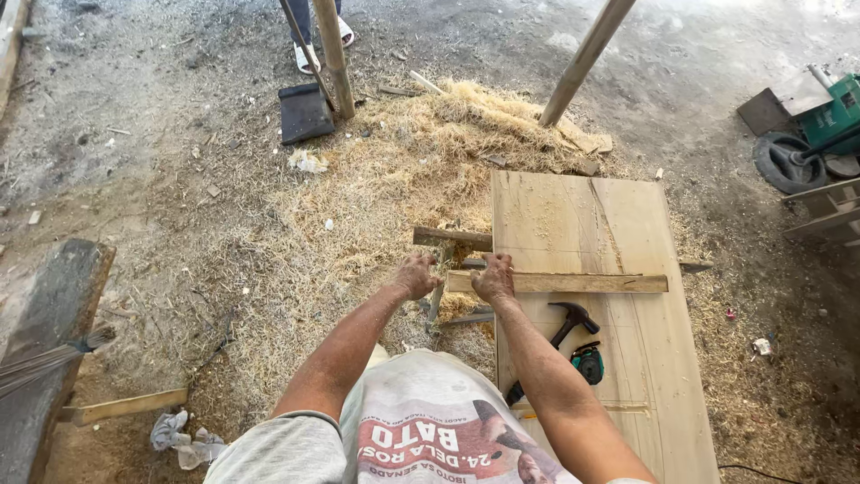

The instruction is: The person measures a large wooden board with a tape measure and marks it with a pencil, then uses a hammer to tap a wooden strip into place along the board. They then guide a handheld electric router along the board, cutting grooves, repositioning the strip and re-measuring as they work.

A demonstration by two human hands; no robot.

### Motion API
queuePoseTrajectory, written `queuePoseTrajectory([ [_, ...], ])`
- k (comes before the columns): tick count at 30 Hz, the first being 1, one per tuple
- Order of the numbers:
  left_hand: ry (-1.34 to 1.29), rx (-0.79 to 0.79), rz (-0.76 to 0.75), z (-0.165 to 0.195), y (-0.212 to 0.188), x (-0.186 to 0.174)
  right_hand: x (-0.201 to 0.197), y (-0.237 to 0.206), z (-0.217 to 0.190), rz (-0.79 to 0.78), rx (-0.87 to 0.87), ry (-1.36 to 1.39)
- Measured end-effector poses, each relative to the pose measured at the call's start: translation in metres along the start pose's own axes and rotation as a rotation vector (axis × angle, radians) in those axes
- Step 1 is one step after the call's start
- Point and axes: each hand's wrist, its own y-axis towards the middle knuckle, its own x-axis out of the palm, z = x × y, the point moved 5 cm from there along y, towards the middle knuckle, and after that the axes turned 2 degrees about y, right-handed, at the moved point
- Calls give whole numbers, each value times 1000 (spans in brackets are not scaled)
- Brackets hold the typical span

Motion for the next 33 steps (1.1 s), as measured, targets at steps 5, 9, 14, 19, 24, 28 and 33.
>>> queuePoseTrajectory([
  [5, -23, 31, 61, 2, 2, 5, 4, -3, -17, -72, -93, 28],
  [9, 31, 33, 107, -7, 2, 7, 9, -5, -21, -104, -134, 9],
  [14, -8, -33, 91, -17, -10, 12, 21, -5, -23, -166, -185, -39],
  [19, -36, -84, 65, -21, -26, 19, 28, -8, -24, -174, -220, -87],
  [24, -2, -64, 77, -28, -22, 21, 26, -9, -28, -150, -279, -62],
  [28, -2, -48, 113, -25, -19, 20, 25, -11, -28, -148, -297, -61],
  [33, 16, -94, 62, -16, -22, 20, 24, -13, -24, -155, -281, 0],
])
